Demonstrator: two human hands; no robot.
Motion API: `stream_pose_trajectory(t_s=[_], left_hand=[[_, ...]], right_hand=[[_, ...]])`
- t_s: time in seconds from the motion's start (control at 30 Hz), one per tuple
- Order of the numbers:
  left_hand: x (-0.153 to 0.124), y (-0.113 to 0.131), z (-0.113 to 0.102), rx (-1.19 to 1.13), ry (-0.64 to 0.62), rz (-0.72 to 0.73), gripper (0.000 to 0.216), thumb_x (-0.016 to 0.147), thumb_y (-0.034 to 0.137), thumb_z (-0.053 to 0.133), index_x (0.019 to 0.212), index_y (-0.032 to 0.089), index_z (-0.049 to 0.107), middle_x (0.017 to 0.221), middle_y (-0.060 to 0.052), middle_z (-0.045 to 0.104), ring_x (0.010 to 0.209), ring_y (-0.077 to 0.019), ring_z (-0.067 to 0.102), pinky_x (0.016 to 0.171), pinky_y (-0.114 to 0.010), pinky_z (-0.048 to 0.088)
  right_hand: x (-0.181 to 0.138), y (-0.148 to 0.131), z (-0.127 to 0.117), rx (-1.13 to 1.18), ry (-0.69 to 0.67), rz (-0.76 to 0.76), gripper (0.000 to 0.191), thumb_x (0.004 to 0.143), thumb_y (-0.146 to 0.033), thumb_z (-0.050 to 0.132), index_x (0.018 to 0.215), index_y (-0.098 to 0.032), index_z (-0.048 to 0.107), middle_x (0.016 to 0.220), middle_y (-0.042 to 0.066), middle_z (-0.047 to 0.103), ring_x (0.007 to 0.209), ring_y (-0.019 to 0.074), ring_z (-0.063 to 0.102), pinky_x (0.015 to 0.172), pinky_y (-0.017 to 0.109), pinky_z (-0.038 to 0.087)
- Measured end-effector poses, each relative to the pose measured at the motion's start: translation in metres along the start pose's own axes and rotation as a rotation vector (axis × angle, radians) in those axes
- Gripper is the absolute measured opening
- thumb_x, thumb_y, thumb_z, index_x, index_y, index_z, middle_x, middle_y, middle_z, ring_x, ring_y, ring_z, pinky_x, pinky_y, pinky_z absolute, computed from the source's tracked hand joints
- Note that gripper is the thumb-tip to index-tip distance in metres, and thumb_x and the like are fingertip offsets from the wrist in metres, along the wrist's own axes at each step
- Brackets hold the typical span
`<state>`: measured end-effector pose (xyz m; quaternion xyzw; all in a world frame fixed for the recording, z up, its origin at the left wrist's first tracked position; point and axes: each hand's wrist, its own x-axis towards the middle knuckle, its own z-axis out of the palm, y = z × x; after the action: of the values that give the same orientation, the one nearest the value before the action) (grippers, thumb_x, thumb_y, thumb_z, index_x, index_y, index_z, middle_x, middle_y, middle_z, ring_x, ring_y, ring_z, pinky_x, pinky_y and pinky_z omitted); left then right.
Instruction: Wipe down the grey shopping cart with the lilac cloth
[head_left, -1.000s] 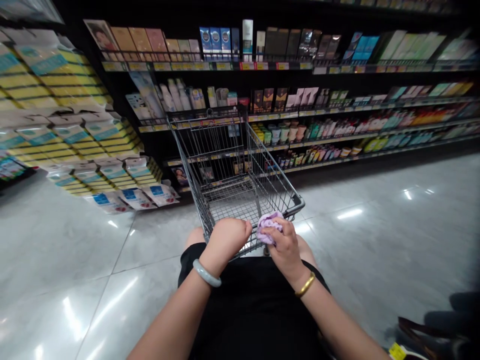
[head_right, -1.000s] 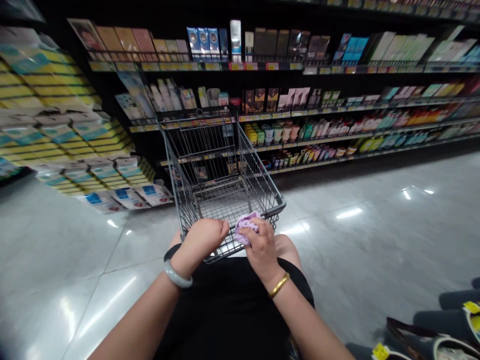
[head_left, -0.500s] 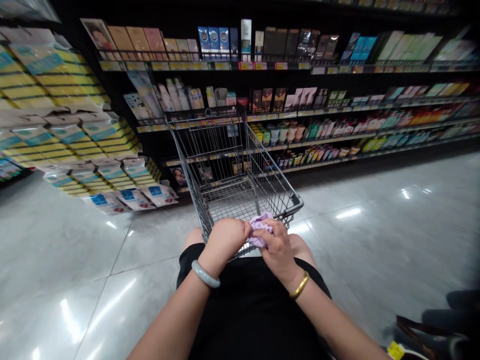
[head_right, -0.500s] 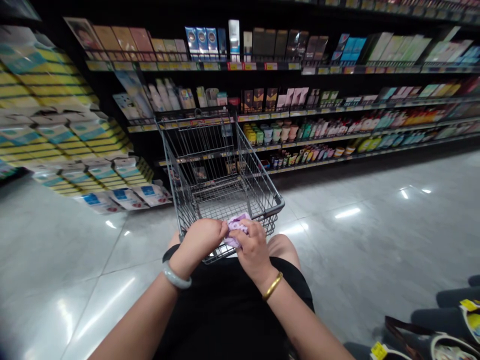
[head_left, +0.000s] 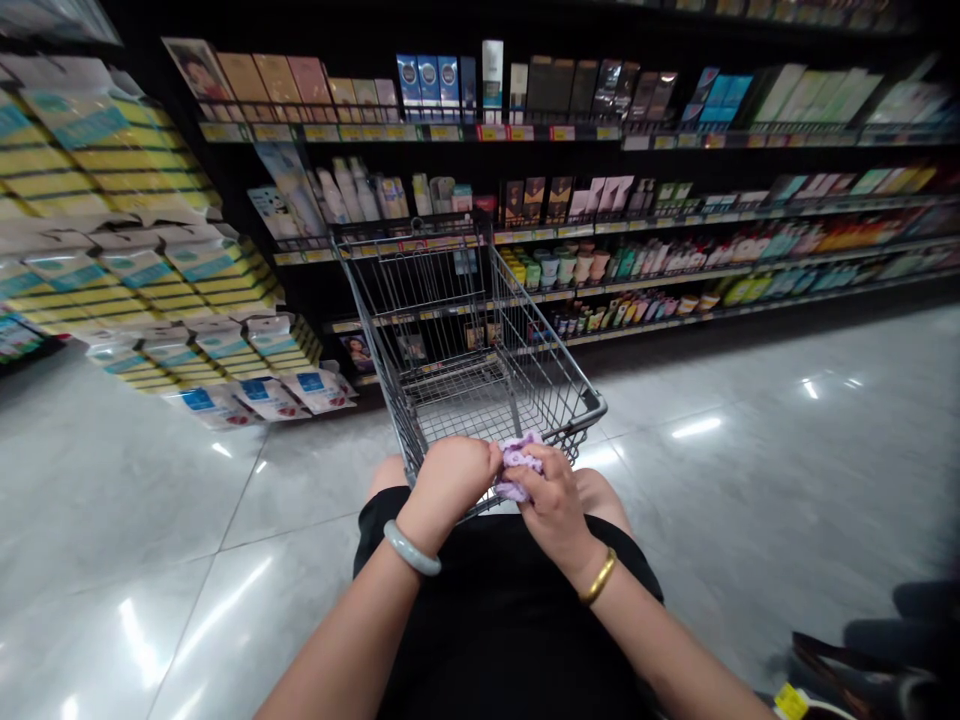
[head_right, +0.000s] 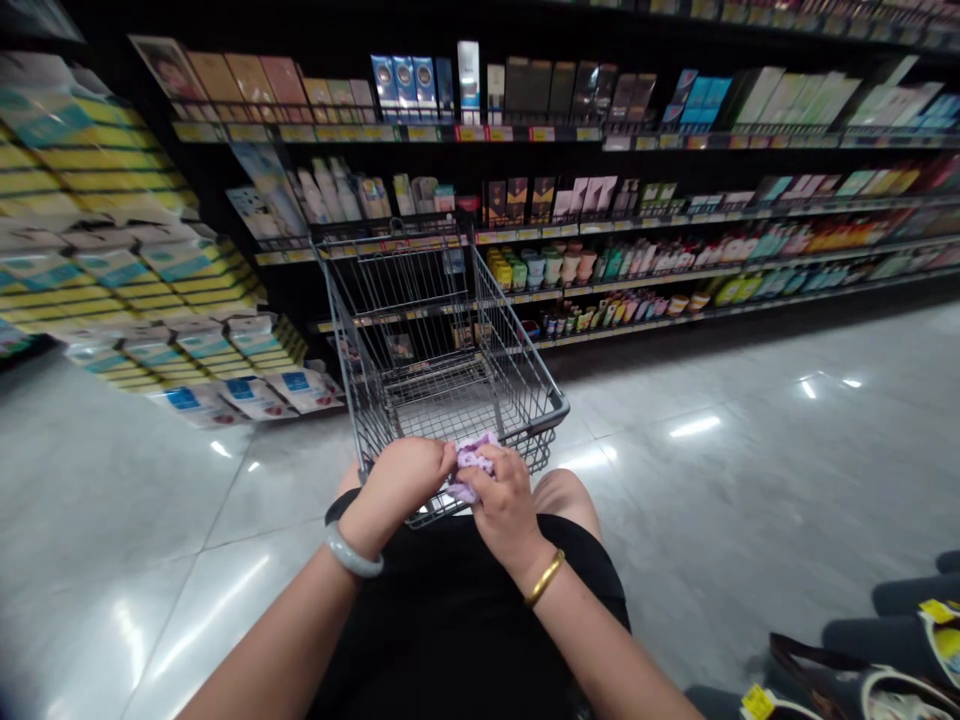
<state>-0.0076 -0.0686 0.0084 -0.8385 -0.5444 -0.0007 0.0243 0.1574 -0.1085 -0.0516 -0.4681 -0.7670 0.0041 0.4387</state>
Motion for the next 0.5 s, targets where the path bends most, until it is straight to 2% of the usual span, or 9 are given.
stream_pose_trajectory(t_s=[0.23,0.5], left_hand=[[-0.001,0.001,-0.005,0.013,-0.006,0.033,0.050,0.099,0.028,0.025,0.079,0.013,0.069,0.069,-0.013,0.068,0.067,-0.0239,0.067,0.065,-0.034,0.050],[-0.002,0.002,-0.009,0.005,-0.018,0.037,0.053,0.100,0.029,0.022,0.083,0.012,0.070,0.074,-0.014,0.070,0.070,-0.0247,0.068,0.067,-0.035,0.050]], right_hand=[[0.017,0.006,-0.008,-0.002,0.074,0.027,0.025,0.081,-0.010,0.064,0.098,-0.027,0.070,0.118,0.006,0.052,0.111,0.0250,0.049,0.098,0.045,0.044],[-0.006,0.002,0.003,0.001,-0.004,-0.003,0.027,0.081,-0.007,0.061,0.096,-0.027,0.071,0.115,0.006,0.054,0.108,0.0240,0.050,0.097,0.045,0.045]])
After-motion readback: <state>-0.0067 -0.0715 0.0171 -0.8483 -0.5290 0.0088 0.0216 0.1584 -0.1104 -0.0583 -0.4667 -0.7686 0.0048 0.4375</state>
